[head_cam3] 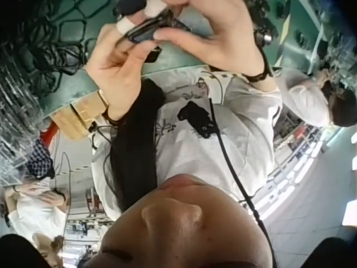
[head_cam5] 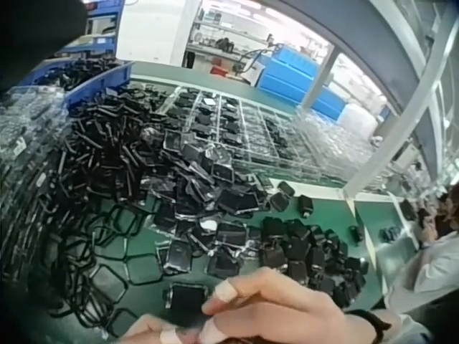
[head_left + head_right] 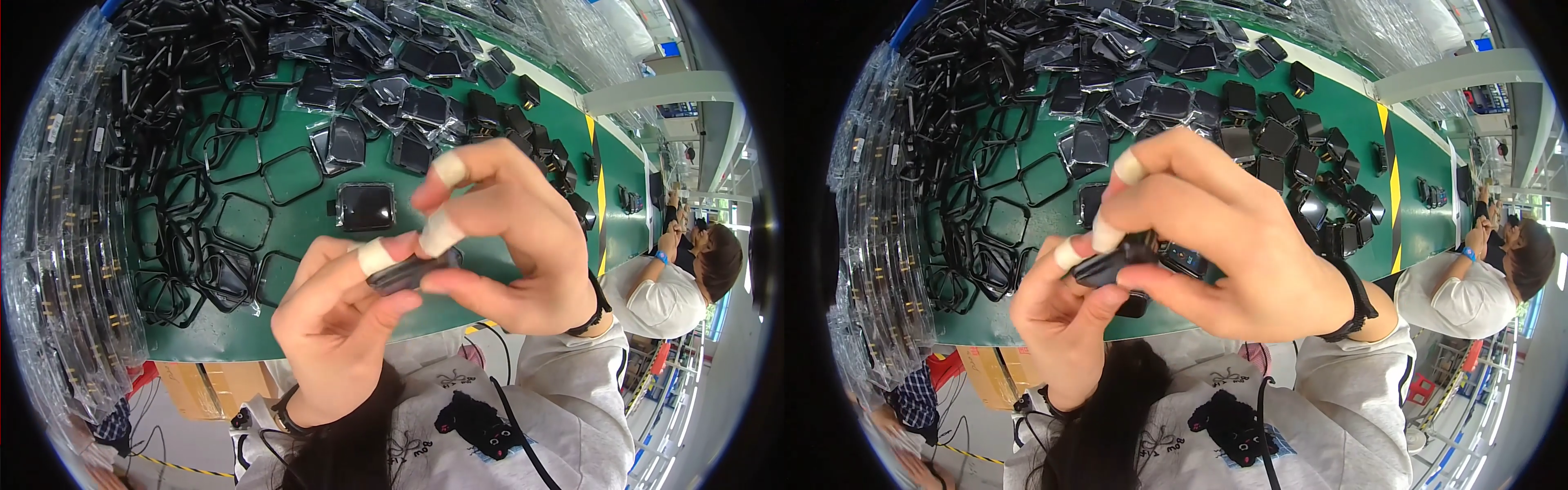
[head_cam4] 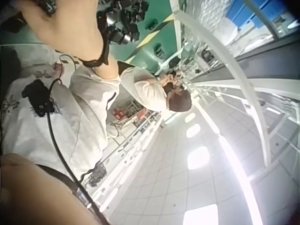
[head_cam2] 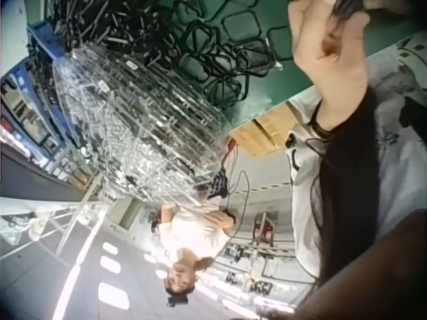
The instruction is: The person removes a plastic sheet from a tray of smartwatches, picks up a smartwatch, and presses its screen. They then pick up a frame, fit it onto the smartwatch by hand, and place the assembled unit onto the table.
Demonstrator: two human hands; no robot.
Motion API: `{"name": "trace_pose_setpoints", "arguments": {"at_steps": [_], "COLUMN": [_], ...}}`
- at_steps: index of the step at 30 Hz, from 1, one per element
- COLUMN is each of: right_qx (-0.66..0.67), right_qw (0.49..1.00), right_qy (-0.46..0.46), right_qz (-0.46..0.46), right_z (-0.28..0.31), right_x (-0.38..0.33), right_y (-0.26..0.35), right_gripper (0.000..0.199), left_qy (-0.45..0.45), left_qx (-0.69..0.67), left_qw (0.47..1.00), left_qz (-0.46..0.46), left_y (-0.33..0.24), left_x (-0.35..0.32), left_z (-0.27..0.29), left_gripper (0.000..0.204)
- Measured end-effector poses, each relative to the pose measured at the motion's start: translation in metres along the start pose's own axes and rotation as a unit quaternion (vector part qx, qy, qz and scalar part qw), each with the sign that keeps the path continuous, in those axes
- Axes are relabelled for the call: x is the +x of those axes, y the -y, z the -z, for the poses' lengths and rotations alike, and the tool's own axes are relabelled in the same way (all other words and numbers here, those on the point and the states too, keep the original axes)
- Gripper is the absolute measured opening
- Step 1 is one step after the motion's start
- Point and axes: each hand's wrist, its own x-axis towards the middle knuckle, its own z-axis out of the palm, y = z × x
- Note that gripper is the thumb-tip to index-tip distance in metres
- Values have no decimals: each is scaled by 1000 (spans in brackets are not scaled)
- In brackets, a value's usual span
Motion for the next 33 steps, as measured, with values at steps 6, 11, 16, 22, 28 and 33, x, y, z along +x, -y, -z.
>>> {"name": "trace_pose_setpoints", "arguments": {"at_steps": [6, 11, 16, 22, 28, 33], "right_qx": [79, 113, 138, 87, -108, -298], "right_qw": [997, 993, 990, 993, 993, 939], "right_qy": [2, -38, 1, 49, 37, 37], "right_qz": [-6, -7, -36, -61, -13, -166], "right_z": [-6, -17, -17, -10, 29, 38], "right_x": [-16, -24, -17, -34, -14, -16], "right_y": [1, 2, 10, 0, -27, -49], "right_gripper": [21, 20, 25, 37, 36, 37], "left_qy": [-67, -33, -29, 1, -126, -58], "left_qx": [21, 163, 156, 174, 309, 601], "left_qw": [996, 978, 972, 970, 943, 790], "left_qz": [-49, -123, -171, -171, 11, -108], "left_y": [-3, -2, 0, 2, -10, -7], "left_x": [-6, 0, -4, -6, -1, 7], "left_z": [-7, 1, 7, 7, -7, 8], "left_gripper": [29, 17, 13, 14, 15, 28]}}
